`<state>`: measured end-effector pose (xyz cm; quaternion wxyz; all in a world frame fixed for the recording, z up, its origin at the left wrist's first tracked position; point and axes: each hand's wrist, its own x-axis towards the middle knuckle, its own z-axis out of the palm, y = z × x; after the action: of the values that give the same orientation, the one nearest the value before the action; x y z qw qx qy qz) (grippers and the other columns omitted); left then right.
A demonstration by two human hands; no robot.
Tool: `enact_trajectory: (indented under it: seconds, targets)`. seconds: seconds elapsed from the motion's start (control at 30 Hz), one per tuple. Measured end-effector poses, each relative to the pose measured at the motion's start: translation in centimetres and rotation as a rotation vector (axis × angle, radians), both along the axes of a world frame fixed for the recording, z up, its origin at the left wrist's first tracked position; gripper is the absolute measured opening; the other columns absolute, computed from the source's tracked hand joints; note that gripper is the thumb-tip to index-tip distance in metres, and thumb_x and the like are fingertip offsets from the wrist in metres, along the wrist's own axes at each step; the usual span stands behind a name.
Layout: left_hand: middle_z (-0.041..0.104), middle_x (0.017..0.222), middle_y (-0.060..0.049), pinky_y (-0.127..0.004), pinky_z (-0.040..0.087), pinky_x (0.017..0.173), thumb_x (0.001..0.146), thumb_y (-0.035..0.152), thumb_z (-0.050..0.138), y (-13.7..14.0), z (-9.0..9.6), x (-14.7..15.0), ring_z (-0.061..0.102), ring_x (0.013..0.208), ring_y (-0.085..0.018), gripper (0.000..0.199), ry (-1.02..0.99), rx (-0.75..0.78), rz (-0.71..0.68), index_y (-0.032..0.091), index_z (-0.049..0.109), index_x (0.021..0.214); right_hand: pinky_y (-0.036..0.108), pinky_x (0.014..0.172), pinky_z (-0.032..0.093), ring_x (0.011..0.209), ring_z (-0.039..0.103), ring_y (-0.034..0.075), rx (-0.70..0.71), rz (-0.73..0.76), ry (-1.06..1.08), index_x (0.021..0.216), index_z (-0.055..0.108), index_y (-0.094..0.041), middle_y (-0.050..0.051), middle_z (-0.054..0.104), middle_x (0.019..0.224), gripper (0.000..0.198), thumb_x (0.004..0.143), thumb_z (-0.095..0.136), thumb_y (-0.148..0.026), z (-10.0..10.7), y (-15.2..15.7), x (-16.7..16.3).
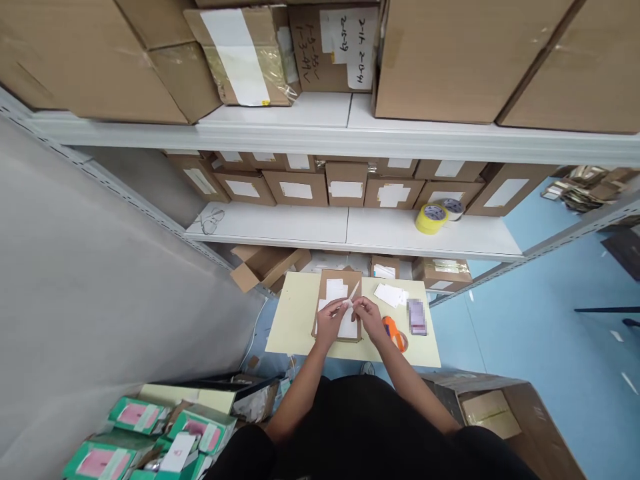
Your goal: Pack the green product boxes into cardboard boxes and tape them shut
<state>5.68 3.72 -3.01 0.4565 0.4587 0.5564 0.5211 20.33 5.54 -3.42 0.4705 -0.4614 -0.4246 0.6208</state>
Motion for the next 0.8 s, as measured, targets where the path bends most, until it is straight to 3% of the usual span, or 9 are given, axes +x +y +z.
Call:
enact_trajectory:
  seconds: [0.13,0.23,0.33,0.47,0.53,0.67,0.8]
  targets:
    - [0.08,0.111,-0.008,-0.039,0.057,0.097,0.086,0.047,0.072,1.1,0.2,-3.4,0.073,0.107,-0.025,0.028,0.008,0.0,-0.054,0.024,0.084,0.097,0.027,0.058,0.041,0.057,0.056,0.014,-0.023,-0.043,-0.014,0.082,0.066,-0.023,-0.002,0.065,0.069,0.028,0.075,0.08,-0.046,-0.2,0.6,-4.1]
    - [0.08,0.092,-0.005,-0.032,0.058,0.081,0.083,0.051,0.074,2.1,-0.5,-6.3,0.073,0.09,-0.023,0.033,-0.086,-0.082,-0.034,0.02,0.082,0.089,0.028,0.061,0.043,0.061,0.056,0.015,-0.031,-0.078,-0.03,0.079,0.069,-0.022,-0.001,0.066,0.068,0.027,0.073,0.082,-0.045,-0.2,1.1,-6.4]
    - [0.074,0.076,-0.002,-0.026,0.052,0.066,0.079,0.056,0.075,3.7,-1.8,-10.4,0.067,0.074,-0.018,0.04,-0.22,-0.138,0.148,0.016,0.077,0.083,0.028,0.065,0.046,0.067,0.056,0.016,-0.038,-0.231,-0.025,0.073,0.066,-0.023,0.0,0.067,0.073,0.025,0.071,0.082,-0.042,-0.6,1.7,-7.3]
    - [0.07,0.077,0.0,-0.025,0.049,0.065,0.076,0.059,0.074,6.4,-3.5,-17.5,0.064,0.07,-0.014,0.044,-0.342,-0.143,0.51,0.016,0.069,0.087,0.027,0.063,0.044,0.06,0.048,0.013,-0.059,-0.56,-0.022,0.063,0.053,-0.024,-0.006,0.052,0.059,0.026,0.069,0.076,-0.034,-2.1,2.6,-7.8]
    - [0.07,0.08,-0.001,-0.026,0.05,0.068,0.078,0.059,0.071,7.0,-3.7,-21.1,0.065,0.073,-0.015,0.044,-0.338,-0.138,0.617,0.017,0.067,0.088,0.026,0.06,0.042,0.056,0.047,0.011,-0.104,-0.638,-0.012,0.067,0.054,-0.024,-0.008,0.052,0.057,0.023,0.063,0.076,-0.03,-3.1,3.5,-9.1]
    - [0.072,0.084,-0.003,-0.027,0.051,0.072,0.084,0.058,0.067,5.4,-2.9,-26.6,0.066,0.082,-0.018,0.042,-0.196,-0.088,0.681,0.016,0.068,0.091,0.027,0.06,0.048,0.057,0.055,0.013,-0.251,-0.519,0.036,0.085,0.063,-0.023,-0.006,0.061,0.063,0.035,0.054,0.078,-0.027,-5.4,6.4,-16.0]
    - [0.073,0.088,-0.005,-0.028,0.052,0.071,0.085,0.062,0.064,1.9,-2.3,-30.6,0.067,0.082,-0.019,0.048,-0.096,-0.067,0.727,0.017,0.072,0.098,0.028,0.062,0.053,0.058,0.06,0.014,-0.377,-0.33,0.057,0.074,0.06,-0.023,-0.005,0.064,0.063,0.028,0.054,0.078,-0.025,-6.9,10.8,-26.3]
